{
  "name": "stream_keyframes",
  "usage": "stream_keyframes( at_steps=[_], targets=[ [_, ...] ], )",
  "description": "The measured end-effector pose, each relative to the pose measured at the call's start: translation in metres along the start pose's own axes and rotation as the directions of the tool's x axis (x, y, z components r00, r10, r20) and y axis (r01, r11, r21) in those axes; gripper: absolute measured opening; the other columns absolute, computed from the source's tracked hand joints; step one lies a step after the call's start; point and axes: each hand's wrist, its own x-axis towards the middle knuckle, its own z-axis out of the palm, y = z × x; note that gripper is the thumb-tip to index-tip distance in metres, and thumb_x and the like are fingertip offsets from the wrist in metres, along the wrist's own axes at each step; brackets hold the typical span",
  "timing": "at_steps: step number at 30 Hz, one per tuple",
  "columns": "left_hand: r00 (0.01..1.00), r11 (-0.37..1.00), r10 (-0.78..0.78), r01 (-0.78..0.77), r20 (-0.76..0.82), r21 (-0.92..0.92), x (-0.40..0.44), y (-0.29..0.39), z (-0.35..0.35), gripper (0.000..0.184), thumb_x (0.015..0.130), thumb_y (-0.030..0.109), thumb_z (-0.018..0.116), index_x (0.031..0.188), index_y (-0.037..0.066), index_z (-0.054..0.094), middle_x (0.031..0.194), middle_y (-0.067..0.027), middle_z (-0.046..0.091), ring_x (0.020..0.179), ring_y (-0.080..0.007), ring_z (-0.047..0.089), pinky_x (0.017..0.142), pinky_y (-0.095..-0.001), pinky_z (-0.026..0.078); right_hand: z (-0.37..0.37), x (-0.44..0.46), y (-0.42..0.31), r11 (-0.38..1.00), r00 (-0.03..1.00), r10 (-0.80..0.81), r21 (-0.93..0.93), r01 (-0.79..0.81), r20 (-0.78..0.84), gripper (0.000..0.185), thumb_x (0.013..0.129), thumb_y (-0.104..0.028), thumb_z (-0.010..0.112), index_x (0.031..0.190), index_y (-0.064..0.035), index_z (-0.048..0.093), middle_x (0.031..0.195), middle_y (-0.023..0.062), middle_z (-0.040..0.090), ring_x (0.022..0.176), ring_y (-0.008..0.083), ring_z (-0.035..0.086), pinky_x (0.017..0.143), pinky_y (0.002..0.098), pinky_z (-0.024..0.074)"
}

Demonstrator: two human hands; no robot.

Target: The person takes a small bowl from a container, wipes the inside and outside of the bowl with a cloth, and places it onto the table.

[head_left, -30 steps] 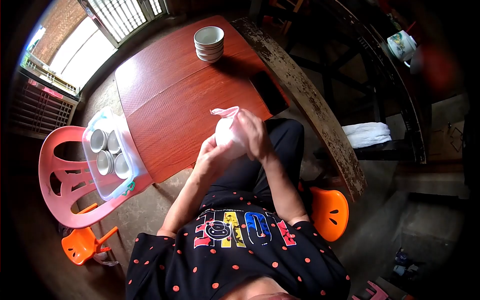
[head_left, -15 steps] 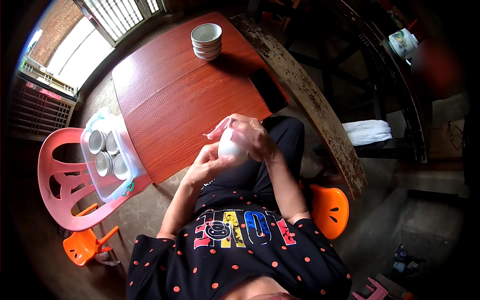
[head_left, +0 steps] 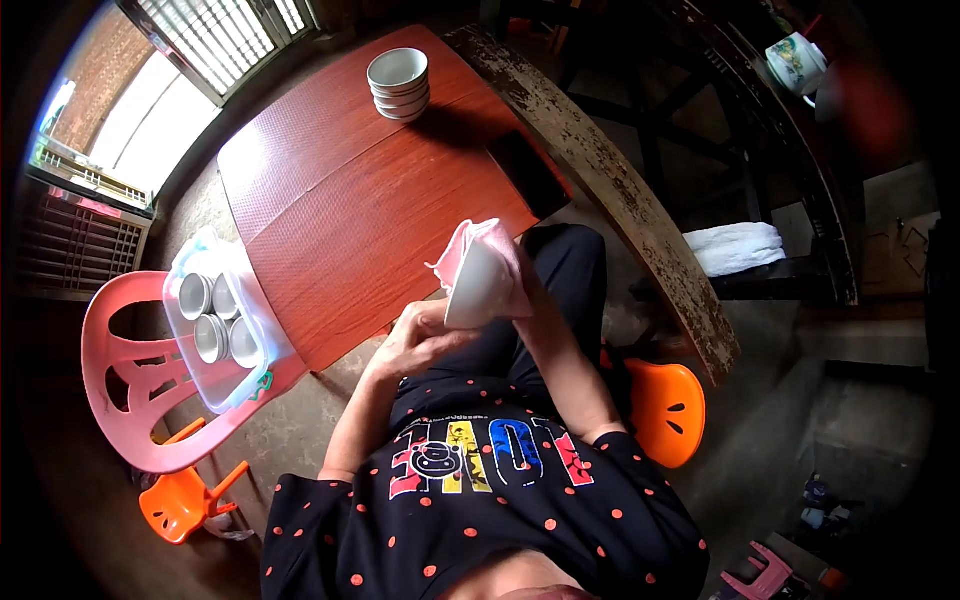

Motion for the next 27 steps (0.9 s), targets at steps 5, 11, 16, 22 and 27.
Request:
stream_keyframes(
  at_steps=[5,11,16,22,27],
  targets=[
    [0.987,0.971,-0.137,0.117,-0.082,-0.207,0.006,0.025,-0.004,0.038,0.075,0.011,0.077,0.106,-0.004,0.062,0.095,-0.0082,0.067,0.088,-0.0145,0.062,0.079,-0.0278,0.051,-0.01,0.022,-0.023,0.786,0.948,-0.219,-0.535,0.312,0.231,0.036,0.091,-0.036,0.05,0.093,-0.0008,0.057,0.082,0.0147,0.06,0.075,0.028,0.063,0.071,0.0385,0.0525],
    [0.976,0.997,-0.082,0.08,-0.204,-0.018,0.005,0.02,0.005,0.026,0.075,0.009,0.074,0.095,-0.004,0.064,0.084,-0.0046,0.066,0.075,-0.0085,0.059,0.066,-0.0228,0.048,0.013,0.014,-0.044,0.643,0.952,-0.126,-0.707,0.293,0.28,0.028,0.074,-0.031,0.062,0.079,-0.0037,0.06,0.075,0.0095,0.064,0.068,0.0232,0.063,0.06,0.0343,0.0498],
    [0.981,0.976,-0.074,0.035,-0.18,-0.213,0.005,0.009,0.002,0.039,0.074,0.01,0.076,0.106,-0.006,0.061,0.092,-0.0063,0.067,0.083,-0.0094,0.06,0.075,-0.0234,0.048,0.006,0.008,-0.002,0.961,0.957,0.244,0.174,-0.217,-0.156,0.036,0.09,-0.033,0.047,0.095,0.0005,0.057,0.088,0.0159,0.061,0.085,0.0231,0.061,0.076,0.0334,0.0461],
    [0.986,0.983,0.003,0.028,-0.166,0.18,0.0,-0.032,-0.017,0.051,0.078,0.008,0.074,0.12,-0.002,0.048,0.098,-0.0102,0.064,0.088,-0.0155,0.061,0.076,-0.0293,0.051,0.022,0.013,-0.056,0.567,0.95,-0.196,-0.762,0.313,0.244,0.028,0.072,-0.03,0.067,0.076,-0.0042,0.057,0.07,0.0141,0.06,0.069,0.0335,0.062,0.065,0.0402,0.0493],
    [0.982,0.999,-0.03,0.024,-0.186,-0.035,0.004,-0.017,-0.007,0.03,0.076,0.007,0.076,0.101,-0.004,0.064,0.093,-0.006,0.068,0.088,-0.0113,0.062,0.081,-0.0265,0.05,-0.001,0.012,0.003,0.892,0.945,-0.325,-0.322,0.317,0.033,0.026,0.094,-0.025,0.044,0.078,-0.0061,0.053,0.076,0.0046,0.055,0.067,0.0113,0.055,0.06,0.0304,0.0462]
  ],
)
